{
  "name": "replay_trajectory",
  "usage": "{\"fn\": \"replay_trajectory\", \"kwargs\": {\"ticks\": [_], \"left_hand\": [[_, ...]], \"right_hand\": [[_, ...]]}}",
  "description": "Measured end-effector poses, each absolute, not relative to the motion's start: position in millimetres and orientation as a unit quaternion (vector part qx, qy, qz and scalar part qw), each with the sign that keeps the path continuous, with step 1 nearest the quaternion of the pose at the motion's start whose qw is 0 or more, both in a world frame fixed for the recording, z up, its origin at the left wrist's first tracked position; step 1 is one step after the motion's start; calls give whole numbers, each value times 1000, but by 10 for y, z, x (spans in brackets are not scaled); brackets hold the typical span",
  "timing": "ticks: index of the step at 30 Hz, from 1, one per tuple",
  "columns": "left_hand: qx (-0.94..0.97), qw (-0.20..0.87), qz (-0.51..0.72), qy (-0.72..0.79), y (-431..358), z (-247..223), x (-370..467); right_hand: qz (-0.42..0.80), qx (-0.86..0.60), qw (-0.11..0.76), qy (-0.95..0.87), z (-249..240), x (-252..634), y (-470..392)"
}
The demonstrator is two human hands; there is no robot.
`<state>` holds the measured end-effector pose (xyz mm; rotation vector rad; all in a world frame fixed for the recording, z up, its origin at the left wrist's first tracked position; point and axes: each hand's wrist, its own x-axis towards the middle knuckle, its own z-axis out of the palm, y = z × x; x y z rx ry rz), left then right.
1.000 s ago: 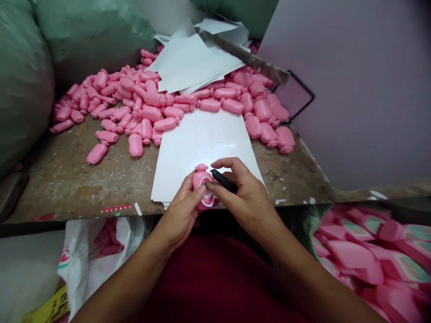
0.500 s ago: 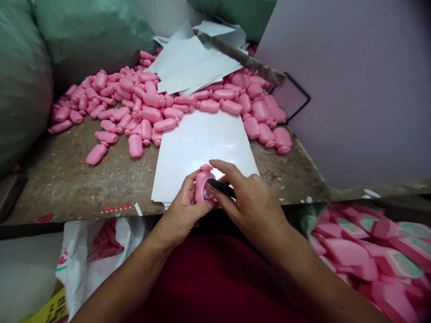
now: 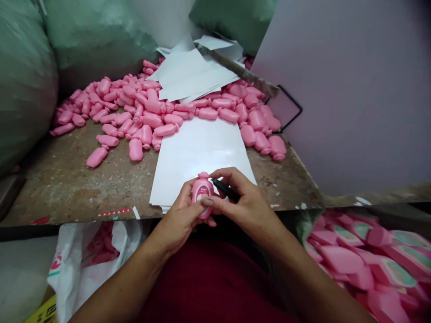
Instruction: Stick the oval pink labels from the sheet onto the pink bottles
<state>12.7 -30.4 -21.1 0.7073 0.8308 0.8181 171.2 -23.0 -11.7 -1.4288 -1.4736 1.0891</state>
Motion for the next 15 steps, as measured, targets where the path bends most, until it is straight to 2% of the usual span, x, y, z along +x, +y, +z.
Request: {"fn": "replay_trajectory", "kwargs": {"ticks": [4, 11, 15], "left_hand": [[356, 776, 361, 375, -326, -233, 113], [290, 800, 351, 391, -270, -154, 50], [342, 725, 315, 508, -357, -54, -611]], "right_hand": [[450, -556, 419, -559, -188, 1689, -169], [468, -521, 465, -541, -280, 1714, -13], [425, -554, 465, -544, -326, 1813, 69]]}}
